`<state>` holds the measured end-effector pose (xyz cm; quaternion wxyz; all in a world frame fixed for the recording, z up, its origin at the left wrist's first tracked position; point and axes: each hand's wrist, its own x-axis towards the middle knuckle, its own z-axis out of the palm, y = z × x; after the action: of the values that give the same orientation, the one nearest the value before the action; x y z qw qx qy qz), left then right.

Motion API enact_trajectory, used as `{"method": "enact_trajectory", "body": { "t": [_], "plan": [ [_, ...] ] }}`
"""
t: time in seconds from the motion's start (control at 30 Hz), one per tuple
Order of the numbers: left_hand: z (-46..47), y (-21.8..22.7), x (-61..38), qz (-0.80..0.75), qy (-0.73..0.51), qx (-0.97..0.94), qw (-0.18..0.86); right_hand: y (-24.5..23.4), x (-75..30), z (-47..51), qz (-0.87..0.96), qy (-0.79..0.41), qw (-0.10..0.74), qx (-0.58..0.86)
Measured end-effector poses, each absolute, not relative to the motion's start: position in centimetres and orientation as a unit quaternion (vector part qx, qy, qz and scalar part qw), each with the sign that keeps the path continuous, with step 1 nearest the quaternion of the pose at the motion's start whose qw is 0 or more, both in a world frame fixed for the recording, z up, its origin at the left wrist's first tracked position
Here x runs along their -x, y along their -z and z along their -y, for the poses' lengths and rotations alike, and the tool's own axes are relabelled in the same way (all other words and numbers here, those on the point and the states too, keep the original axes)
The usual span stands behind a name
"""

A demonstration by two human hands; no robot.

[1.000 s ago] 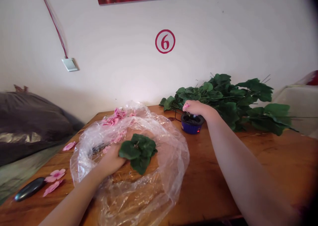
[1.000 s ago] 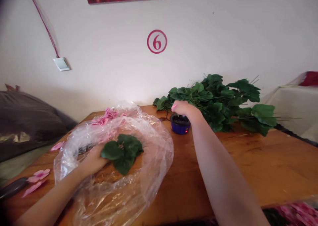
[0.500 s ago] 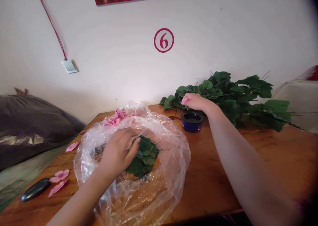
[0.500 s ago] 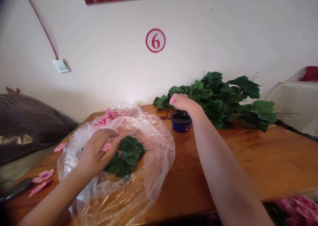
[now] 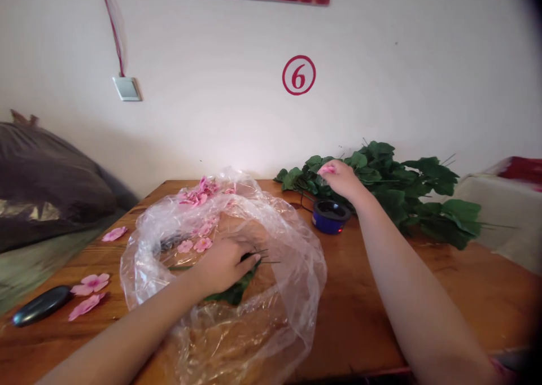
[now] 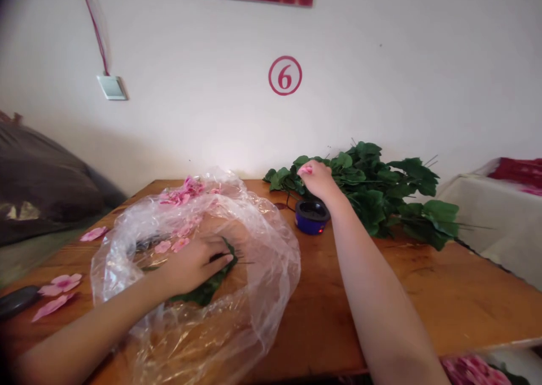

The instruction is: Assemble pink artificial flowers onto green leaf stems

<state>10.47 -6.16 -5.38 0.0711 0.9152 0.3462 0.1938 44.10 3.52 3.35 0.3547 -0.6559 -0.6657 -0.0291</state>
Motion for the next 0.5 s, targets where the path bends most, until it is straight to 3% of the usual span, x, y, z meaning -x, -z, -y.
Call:
{"method": "enact_trajectory", "body": {
  "t": [0.07, 0.17, 0.33, 0.5],
  "plan": [
    [5.8, 6.2, -8.9, -0.324, -0.226, -0.911, 0.117, -4.2, -42.9, -2.5, 0.625, -0.065, 0.489, 0.605],
    [5.0, 8.0, -7.4, -0.319, -0.287, -0.885, 0.18, -4.8, -40.0, -0.3, 0.602, -0.212, 0.589, 0.496],
    [4.3, 9.4, -6.9, -0.301, -0.328, -0.86, 0.25, -0.9, -34.3, 2.6, 0.52, -0.466, 0.622, 0.354],
    [4.0, 9.1, -6.7, -0.314, -0.32, -0.842, 0.3, 6.1, -31.2, 3.5, 0.404, -0.562, 0.634, 0.345]
  ]
}}
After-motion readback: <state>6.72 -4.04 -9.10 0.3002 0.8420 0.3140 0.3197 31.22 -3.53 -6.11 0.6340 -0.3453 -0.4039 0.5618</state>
